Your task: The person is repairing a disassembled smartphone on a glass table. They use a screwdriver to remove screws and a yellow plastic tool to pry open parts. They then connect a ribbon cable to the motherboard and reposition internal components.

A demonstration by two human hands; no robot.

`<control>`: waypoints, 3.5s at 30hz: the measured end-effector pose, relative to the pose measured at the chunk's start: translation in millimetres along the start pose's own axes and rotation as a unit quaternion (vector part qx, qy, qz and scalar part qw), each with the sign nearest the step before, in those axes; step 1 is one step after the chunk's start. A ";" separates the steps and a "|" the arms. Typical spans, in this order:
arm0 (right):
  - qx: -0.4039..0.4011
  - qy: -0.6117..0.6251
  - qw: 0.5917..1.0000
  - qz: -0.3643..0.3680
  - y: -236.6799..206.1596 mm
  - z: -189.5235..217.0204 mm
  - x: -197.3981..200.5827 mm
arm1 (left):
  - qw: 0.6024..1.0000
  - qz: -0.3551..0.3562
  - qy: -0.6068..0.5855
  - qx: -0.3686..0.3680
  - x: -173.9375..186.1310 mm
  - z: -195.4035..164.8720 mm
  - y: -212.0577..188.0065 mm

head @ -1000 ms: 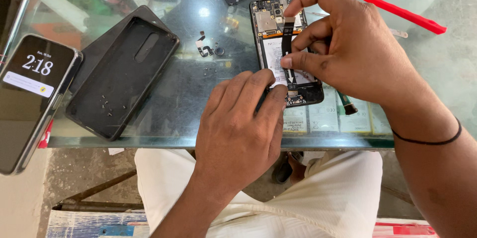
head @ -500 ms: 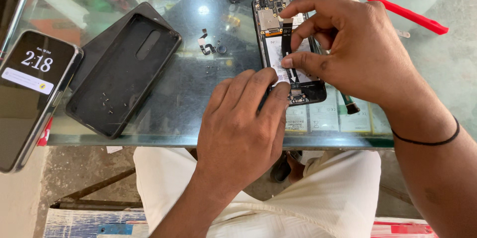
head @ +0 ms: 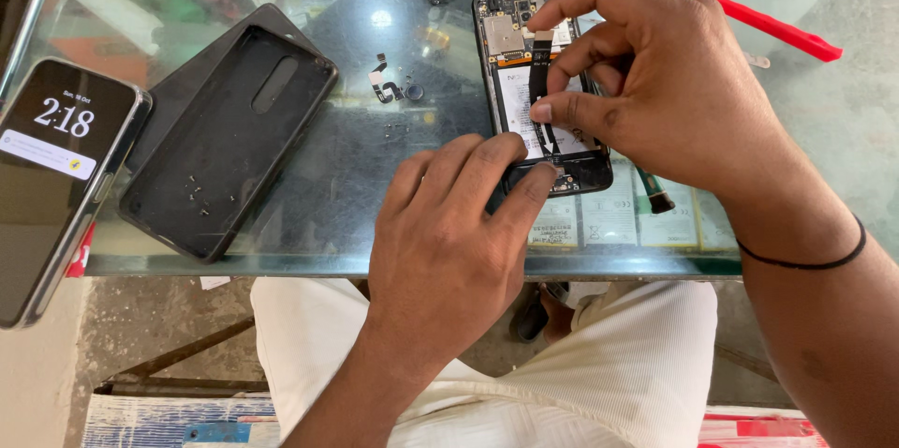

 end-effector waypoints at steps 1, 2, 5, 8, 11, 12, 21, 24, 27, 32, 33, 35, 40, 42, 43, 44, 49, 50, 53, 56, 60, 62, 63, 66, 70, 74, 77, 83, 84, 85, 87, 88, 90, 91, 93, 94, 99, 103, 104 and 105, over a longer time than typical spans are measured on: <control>-0.010 0.012 1.000 0.006 0.1 -1.0 -0.2 | 1.000 0.000 0.001 0.001 0.2 0.1 0.0; -0.020 0.024 0.999 0.012 0.1 -2.0 -0.5 | 1.000 0.003 0.003 0.001 0.1 -0.1 0.0; -0.023 0.038 0.999 0.018 -0.1 -2.1 0.0 | 1.000 0.009 0.006 0.002 -0.1 -0.3 0.2; -0.043 0.076 0.996 0.028 -0.8 -4.3 -1.7 | 1.000 0.010 0.004 0.002 0.3 0.0 1.1; -0.032 0.077 0.996 0.033 -1.0 -4.5 -2.0 | 1.000 0.010 0.003 0.003 0.7 -0.1 1.5; -0.026 0.080 0.996 0.034 -1.3 -4.6 -1.8 | 1.000 0.011 0.001 0.004 0.7 0.0 1.5; -0.001 0.155 0.986 0.062 -1.4 -7.0 -3.5 | 1.000 0.006 -0.001 0.006 0.8 0.0 1.0; 0.006 0.160 0.985 0.065 -0.8 -6.7 -3.1 | 1.000 0.002 0.000 0.008 0.7 0.2 1.4; 0.010 0.146 0.988 0.057 -0.8 -7.0 -1.4 | 1.000 -0.004 0.001 0.008 1.3 -0.2 1.4; 0.012 0.112 0.993 0.034 -0.5 -8.9 1.1 | 1.000 -0.009 0.002 0.011 1.2 0.0 1.5; 0.014 0.107 0.994 0.032 0.0 -9.1 1.4 | 1.000 -0.010 0.003 0.010 0.9 0.2 1.9; 0.017 0.097 0.995 0.030 0.6 -9.7 1.9 | 1.000 -0.013 0.003 0.010 1.2 0.4 2.0; 0.021 0.106 0.993 0.037 0.2 -10.5 1.0 | 1.000 -0.021 -0.001 0.016 0.8 0.6 1.9; 0.016 0.112 0.993 0.039 0.0 -11.5 0.6 | 1.000 -0.022 0.000 0.014 0.8 0.5 1.5; 0.015 0.114 0.993 0.040 -0.2 -11.7 0.3 | 1.000 -0.023 0.001 0.013 0.7 0.5 1.3; 0.014 0.117 0.992 0.041 -0.1 -11.6 0.0 | 1.000 -0.023 0.001 0.014 0.4 0.7 1.3; 0.013 0.118 0.992 0.042 0.7 -8.7 -0.8 | 1.000 -0.021 0.003 0.014 -0.2 1.7 1.4; 0.012 0.123 0.991 0.044 0.7 -7.7 -1.2 | 1.000 -0.021 0.004 0.014 0.1 1.6 1.3; 0.016 0.116 0.992 0.037 2.0 -4.5 -0.1 | 1.000 -0.021 0.007 0.011 0.4 1.6 1.4; -0.037 0.078 0.996 0.011 2.0 -12.3 2.6 | 1.000 -0.021 0.009 0.009 -0.1 1.5 1.4; 0.006 0.096 0.995 0.009 0.8 -9.9 2.8 | 1.000 -0.023 0.007 0.009 0.1 1.6 1.3; 0.013 0.082 0.997 -0.004 -1.0 -13.1 3.1 | 1.000 -0.025 0.005 0.010 0.5 1.7 1.2; 0.039 0.087 0.995 -0.004 -1.1 -11.7 3.4 | 1.000 -0.025 0.004 0.010 0.6 1.7 1.2; 0.096 0.095 0.991 -0.007 -2.7 -10.8 5.4 | 1.000 -0.025 0.007 0.009 0.9 1.9 1.2; 0.106 0.094 0.990 -0.011 -4.2 -15.0 5.9 | 1.000 -0.025 0.007 0.008 0.8 1.9 1.6; 0.107 0.105 0.989 -0.004 -4.1 -11.7 4.7 | 1.000 -0.024 0.007 0.008 1.3 2.4 1.8; 0.100 0.100 0.990 -0.004 -2.7 -5.9 4.6 | 1.000 -0.023 0.005 0.009 1.9 2.4 1.3; 0.048 0.058 0.997 -0.024 0.6 -1.6 5.3 | 1.000 -0.025 0.003 0.012 0.4 2.7 1.3; 0.043 0.060 0.997 -0.018 0.1 -1.5 4.1 | 1.000 -0.023 0.004 0.012 0.2 2.7 1.1; 0.038 0.062 0.997 -0.012 -0.5 -1.7 2.8 | 1.000 -0.021 0.005 0.013 0.1 2.9 0.9; 0.032 0.058 0.998 -0.005 -0.7 -3.2 1.5 | 1.000 -0.017 0.005 0.012 1.0 2.9 0.3; 0.030 0.052 0.998 -0.005 -0.8 -4.2 1.2 | 1.000 -0.015 0.005 0.012 1.1 2.9 0.2; 0.030 0.038 0.999 -0.007 -0.8 -6.2 1.1 | 1.000 -0.012 0.003 0.012 0.5 3.1 0.6; 0.031 0.030 0.999 -0.009 -0.8 -7.0 0.9 | 1.000 -0.010 0.003 0.012 0.4 3.4 0.9; 0.036 0.019 0.999 -0.012 -0.8 -7.8 0.8 | 1.000 -0.009 0.002 0.011 0.6 3.2 1.2; 0.041 0.015 0.999 -0.013 0.0 -7.8 0.7 | 1.000 -0.009 0.001 0.010 0.6 3.2 1.7; 0.001 0.026 1.000 -0.010 0.1 -13.8 -0.7 | 1.000 -0.005 -0.004 0.011 2.0 2.6 2.7; 0.005 0.022 1.000 -0.003 0.9 -13.4 -2.6 | 1.000 0.000 -0.004 0.010 1.9 2.4 3.6; 0.007 0.017 1.000 -0.002 0.8 -13.3 -2.9 | 1.000 0.002 -0.004 0.010 1.8 2.5 3.6; -0.002 0.021 1.000 0.004 0.7 -14.2 -3.7 | 1.000 0.003 -0.005 0.011 1.6 2.6 3.6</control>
Point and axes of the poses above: each hand's wrist, its own y-axis towards the middle knuckle, its own x-axis out of the back of the hand, z = x × y, the point moved 7 cm from there along y, towards the middle knuckle, and after that the axes turned 11 degrees about -z, right-handed, at the moved point
